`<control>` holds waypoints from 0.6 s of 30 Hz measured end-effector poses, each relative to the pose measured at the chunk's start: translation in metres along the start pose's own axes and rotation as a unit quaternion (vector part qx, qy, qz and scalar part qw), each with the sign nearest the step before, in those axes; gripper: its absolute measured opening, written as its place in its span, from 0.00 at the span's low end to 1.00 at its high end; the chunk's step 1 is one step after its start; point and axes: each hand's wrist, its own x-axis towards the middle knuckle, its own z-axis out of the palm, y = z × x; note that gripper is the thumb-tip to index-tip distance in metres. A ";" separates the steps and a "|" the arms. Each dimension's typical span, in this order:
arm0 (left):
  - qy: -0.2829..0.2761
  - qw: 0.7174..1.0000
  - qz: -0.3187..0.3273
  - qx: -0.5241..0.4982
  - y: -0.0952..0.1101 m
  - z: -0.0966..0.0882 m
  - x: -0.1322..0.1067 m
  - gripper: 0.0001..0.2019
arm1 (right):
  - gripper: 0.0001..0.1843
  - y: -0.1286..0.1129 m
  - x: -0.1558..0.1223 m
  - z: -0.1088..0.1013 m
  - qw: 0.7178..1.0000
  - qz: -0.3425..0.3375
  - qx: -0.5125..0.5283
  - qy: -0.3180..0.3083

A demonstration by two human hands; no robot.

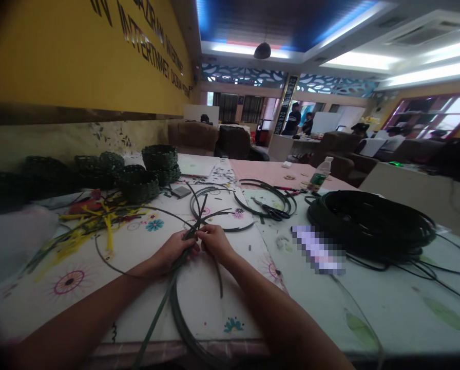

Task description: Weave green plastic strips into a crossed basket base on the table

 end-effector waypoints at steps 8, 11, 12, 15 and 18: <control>-0.008 1.000 -0.003 0.002 0.000 -0.002 0.001 0.11 | 0.10 0.005 0.005 -0.002 0.999 0.000 0.032 -0.007; -0.019 1.000 -0.009 -0.011 0.000 -0.002 0.001 0.10 | 0.10 0.006 0.006 -0.002 0.999 0.009 0.032 -0.013; -0.019 1.000 -0.010 -0.016 0.001 -0.002 0.000 0.09 | 0.10 0.005 0.006 -0.002 0.999 0.010 0.034 -0.016; -0.015 1.000 -0.011 -0.020 0.001 0.000 0.000 0.09 | 0.11 0.004 0.006 -0.004 0.999 0.004 0.042 -0.025; -0.009 1.000 -0.009 -0.016 0.000 0.001 0.000 0.09 | 0.11 0.003 0.005 -0.005 0.999 0.000 0.038 -0.035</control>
